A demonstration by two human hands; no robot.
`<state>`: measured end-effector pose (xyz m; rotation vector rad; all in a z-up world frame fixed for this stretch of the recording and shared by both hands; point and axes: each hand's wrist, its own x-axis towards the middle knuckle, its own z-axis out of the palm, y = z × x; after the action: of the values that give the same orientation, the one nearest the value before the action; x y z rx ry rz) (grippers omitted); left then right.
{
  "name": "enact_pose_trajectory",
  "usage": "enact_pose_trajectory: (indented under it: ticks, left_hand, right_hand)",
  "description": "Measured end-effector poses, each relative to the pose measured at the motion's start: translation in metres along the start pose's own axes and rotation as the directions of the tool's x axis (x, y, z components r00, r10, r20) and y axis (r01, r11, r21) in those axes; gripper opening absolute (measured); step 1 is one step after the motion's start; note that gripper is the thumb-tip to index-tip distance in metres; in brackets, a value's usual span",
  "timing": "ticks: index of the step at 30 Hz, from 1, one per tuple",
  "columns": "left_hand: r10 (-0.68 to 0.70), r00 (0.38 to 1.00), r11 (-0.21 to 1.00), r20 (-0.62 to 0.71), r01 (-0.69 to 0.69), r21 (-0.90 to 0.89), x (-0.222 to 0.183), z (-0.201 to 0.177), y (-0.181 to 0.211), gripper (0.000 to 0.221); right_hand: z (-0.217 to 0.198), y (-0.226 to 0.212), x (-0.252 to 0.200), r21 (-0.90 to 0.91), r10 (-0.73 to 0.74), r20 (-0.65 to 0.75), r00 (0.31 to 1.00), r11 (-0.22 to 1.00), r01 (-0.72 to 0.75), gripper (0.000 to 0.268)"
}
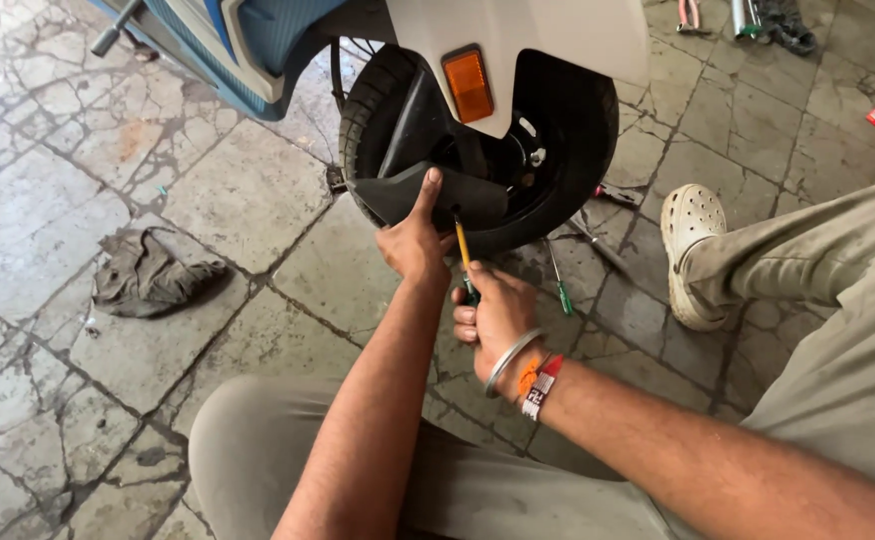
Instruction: Using various tools to disassemble and repair the front wheel and fender assembly of a scooter.
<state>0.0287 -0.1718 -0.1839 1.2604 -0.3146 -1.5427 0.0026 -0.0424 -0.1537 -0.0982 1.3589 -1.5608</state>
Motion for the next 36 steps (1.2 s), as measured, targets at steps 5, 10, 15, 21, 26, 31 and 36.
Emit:
enact_pose_trajectory:
  ticks: [5,10,15,21,26,31,36]
  left_hand:
    - [-0.014,1.000,1.000,-0.018,0.015,0.024,-0.003,0.007,-0.006,0.080]
    - [-0.010,1.000,1.000,-0.018,0.011,0.026,-0.007,0.007,-0.003,0.083]
    - [-0.041,0.999,0.999,-0.008,0.041,0.019,-0.004,0.006,-0.004,0.084]
    - [-0.040,0.998,0.999,0.044,0.041,-0.031,-0.006,0.004,-0.004,0.080]
    - [-0.042,0.998,0.998,0.042,0.044,-0.053,-0.002,0.003,-0.008,0.080]
    - [-0.043,0.998,0.998,0.055,0.046,-0.051,-0.002,0.003,-0.008,0.082]
    - [-0.051,0.997,0.997,0.054,0.054,-0.058,-0.003,0.003,-0.007,0.083]
  right_hand:
    - [-0.003,-0.014,0.002,-0.045,-0.029,0.001,1.000,0.999,0.029,0.015]
    - [-0.003,-0.018,0.004,-0.038,-0.009,0.008,1.000,0.999,0.010,0.013]
    - [-0.005,-0.012,0.006,-0.069,-0.040,0.027,0.999,0.997,0.042,0.015]
    - [-0.006,-0.005,0.003,-0.062,-0.091,0.029,0.995,0.994,0.092,0.017]
    - [-0.007,-0.005,0.000,-0.081,-0.098,0.041,0.994,0.992,0.101,0.022]
    - [-0.008,-0.005,0.000,-0.111,-0.103,0.021,0.994,0.988,0.105,0.029]
    - [-0.010,-0.009,0.002,-0.140,-0.120,0.029,0.992,0.983,0.123,0.032]
